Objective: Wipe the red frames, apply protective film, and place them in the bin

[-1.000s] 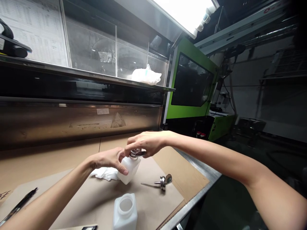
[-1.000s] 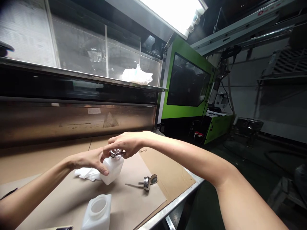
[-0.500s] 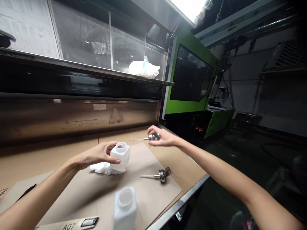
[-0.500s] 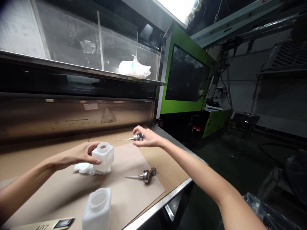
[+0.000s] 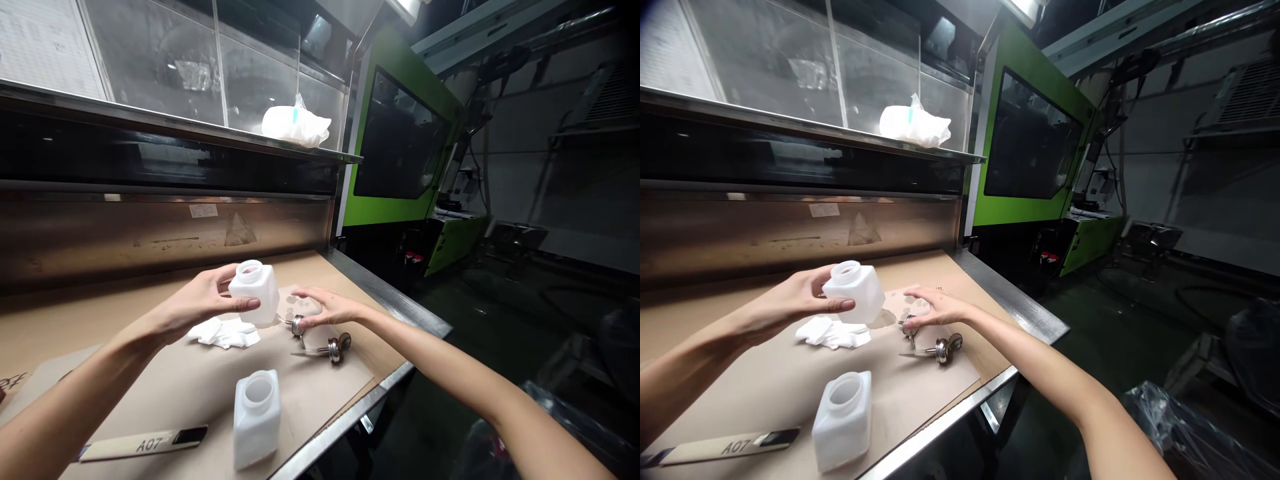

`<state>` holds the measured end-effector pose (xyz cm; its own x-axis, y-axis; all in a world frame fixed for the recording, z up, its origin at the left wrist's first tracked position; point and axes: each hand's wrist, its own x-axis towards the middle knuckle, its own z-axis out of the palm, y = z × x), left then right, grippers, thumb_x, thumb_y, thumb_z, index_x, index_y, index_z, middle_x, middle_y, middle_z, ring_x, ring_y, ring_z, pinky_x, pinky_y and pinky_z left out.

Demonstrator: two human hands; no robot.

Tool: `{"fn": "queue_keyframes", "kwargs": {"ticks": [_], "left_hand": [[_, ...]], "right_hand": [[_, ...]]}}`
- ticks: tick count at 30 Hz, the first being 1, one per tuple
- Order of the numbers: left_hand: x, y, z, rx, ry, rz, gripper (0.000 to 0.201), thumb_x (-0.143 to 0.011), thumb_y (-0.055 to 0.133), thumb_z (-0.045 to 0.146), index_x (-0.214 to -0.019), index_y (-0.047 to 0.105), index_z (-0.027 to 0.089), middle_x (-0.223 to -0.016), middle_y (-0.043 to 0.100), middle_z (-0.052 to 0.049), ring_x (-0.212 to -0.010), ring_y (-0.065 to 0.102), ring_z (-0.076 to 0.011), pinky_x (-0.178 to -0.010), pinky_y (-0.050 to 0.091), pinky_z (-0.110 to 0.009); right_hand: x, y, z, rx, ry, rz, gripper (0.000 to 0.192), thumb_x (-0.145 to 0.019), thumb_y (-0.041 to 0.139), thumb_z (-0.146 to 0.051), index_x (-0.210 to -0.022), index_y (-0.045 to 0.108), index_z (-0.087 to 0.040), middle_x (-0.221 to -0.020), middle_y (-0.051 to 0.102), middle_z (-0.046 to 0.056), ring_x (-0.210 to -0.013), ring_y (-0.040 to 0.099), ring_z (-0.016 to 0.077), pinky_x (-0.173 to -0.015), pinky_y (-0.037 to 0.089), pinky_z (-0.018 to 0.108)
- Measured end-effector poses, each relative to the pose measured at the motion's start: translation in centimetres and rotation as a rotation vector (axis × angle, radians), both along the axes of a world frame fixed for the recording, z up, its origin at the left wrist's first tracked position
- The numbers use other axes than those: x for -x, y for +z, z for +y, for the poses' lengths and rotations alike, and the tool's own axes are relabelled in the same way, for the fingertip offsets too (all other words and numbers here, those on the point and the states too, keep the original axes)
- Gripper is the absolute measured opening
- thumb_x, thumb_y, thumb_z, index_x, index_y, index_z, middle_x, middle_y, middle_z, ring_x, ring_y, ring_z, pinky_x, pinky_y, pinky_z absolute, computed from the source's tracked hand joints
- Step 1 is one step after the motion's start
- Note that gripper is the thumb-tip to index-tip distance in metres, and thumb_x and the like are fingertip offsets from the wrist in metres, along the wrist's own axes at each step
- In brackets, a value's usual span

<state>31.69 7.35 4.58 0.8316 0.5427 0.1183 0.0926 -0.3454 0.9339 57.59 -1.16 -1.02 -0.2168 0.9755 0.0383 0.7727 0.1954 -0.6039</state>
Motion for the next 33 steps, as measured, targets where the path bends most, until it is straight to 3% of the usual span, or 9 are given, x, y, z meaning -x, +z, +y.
{"fn": "queue_keyframes", "kwargs": {"ticks": [5,9,12,15,20,23,26,33], "left_hand": [[-1.6,0.2,-1.6,0.008,-0.021,-0.076,0.061,-0.064,0.077,0.043,-0.115,0.052,0.020,-0.114,0.064,-0.005,-0.102,0.060,-0.0271,-0.080,0.052,-0.031],[-2.6,0.8,-3.8,-0.002,-0.006,-0.125,0.064,-0.064,0.077,0.042,-0.118,0.052,0.020,-0.118,0.063,-0.007,-0.097,0.063,-0.0279,-0.082,0.053,-0.036],[-1.9,0.7,-4.6,0.001,0.017,-0.086,0.077,-0.064,0.076,0.046,-0.129,0.044,0.021,-0.133,0.052,-0.011,-0.111,0.056,-0.0311,-0.092,0.050,-0.041],[0.6,-1.1,-4.1,0.050,0.068,0.027,0.094,-0.061,0.075,0.052,-0.138,0.029,0.026,-0.149,0.032,-0.011,-0.129,0.040,-0.0307,-0.102,0.042,-0.040],[4.7,-6.7,-4.6,-0.089,-0.039,0.331,0.106,-0.055,0.079,0.051,-0.140,0.022,0.024,-0.151,0.027,-0.011,-0.136,0.028,-0.0304,-0.112,0.026,-0.040],[4.7,-8.5,-6.2,-0.155,-0.054,0.412,0.081,-0.065,0.072,0.047,-0.133,0.035,0.022,-0.144,0.039,-0.012,-0.129,0.039,-0.0320,-0.108,0.032,-0.041],[3.7,-8.5,-7.2,-0.186,-0.044,0.320,0.049,-0.075,0.062,0.040,-0.118,0.049,0.022,-0.125,0.057,-0.008,-0.113,0.053,-0.0286,-0.099,0.041,-0.038],[3.2,-6.5,-7.5,-0.232,0.013,0.287,0.045,-0.075,0.060,0.034,-0.117,0.049,0.023,-0.113,0.059,-0.003,-0.101,0.057,-0.0243,-0.090,0.046,-0.033]], "right_hand": [[3.7,2.9,-1.4,-0.257,0.124,0.310,0.082,-0.068,0.074,-0.042,-0.137,0.034,-0.024,-0.138,0.044,0.009,-0.126,0.043,0.0216,-0.106,0.035,0.040],[5.8,3.3,-2.7,-0.374,0.000,0.365,0.073,-0.069,0.074,-0.043,-0.130,0.039,-0.022,-0.119,0.056,0.007,-0.105,0.057,0.0212,-0.089,0.049,0.037],[6.0,2.8,-3.9,-0.439,-0.056,0.308,0.067,-0.071,0.071,-0.042,-0.127,0.041,-0.021,-0.117,0.056,0.008,-0.101,0.058,0.0202,-0.086,0.049,0.036],[5.4,2.0,-5.2,-0.448,-0.047,0.215,0.065,-0.070,0.072,-0.041,-0.124,0.043,-0.019,-0.116,0.057,0.009,-0.100,0.058,0.0201,-0.085,0.049,0.035],[4.4,0.9,-6.6,-0.520,-0.023,0.057,0.057,-0.069,0.073,-0.036,-0.118,0.048,-0.019,-0.112,0.060,0.009,-0.098,0.058,0.0205,-0.084,0.048,0.035],[4.5,0.4,-7.0,-0.505,0.018,0.023,0.054,-0.071,0.072,-0.034,-0.118,0.048,-0.020,-0.116,0.060,0.009,-0.102,0.059,0.0206,-0.087,0.047,0.034],[4.7,0.2,-7.1,-0.495,0.025,-0.016,0.053,-0.071,0.071,-0.035,-0.117,0.049,-0.020,-0.114,0.061,0.009,-0.100,0.060,0.0212,-0.084,0.048,0.033],[4.6,1.2,-7.2,-0.573,0.061,-0.095,0.047,-0.075,0.067,-0.031,-0.117,0.049,-0.019,-0.113,0.061,0.011,-0.104,0.058,0.0218,-0.088,0.047,0.034]]}}
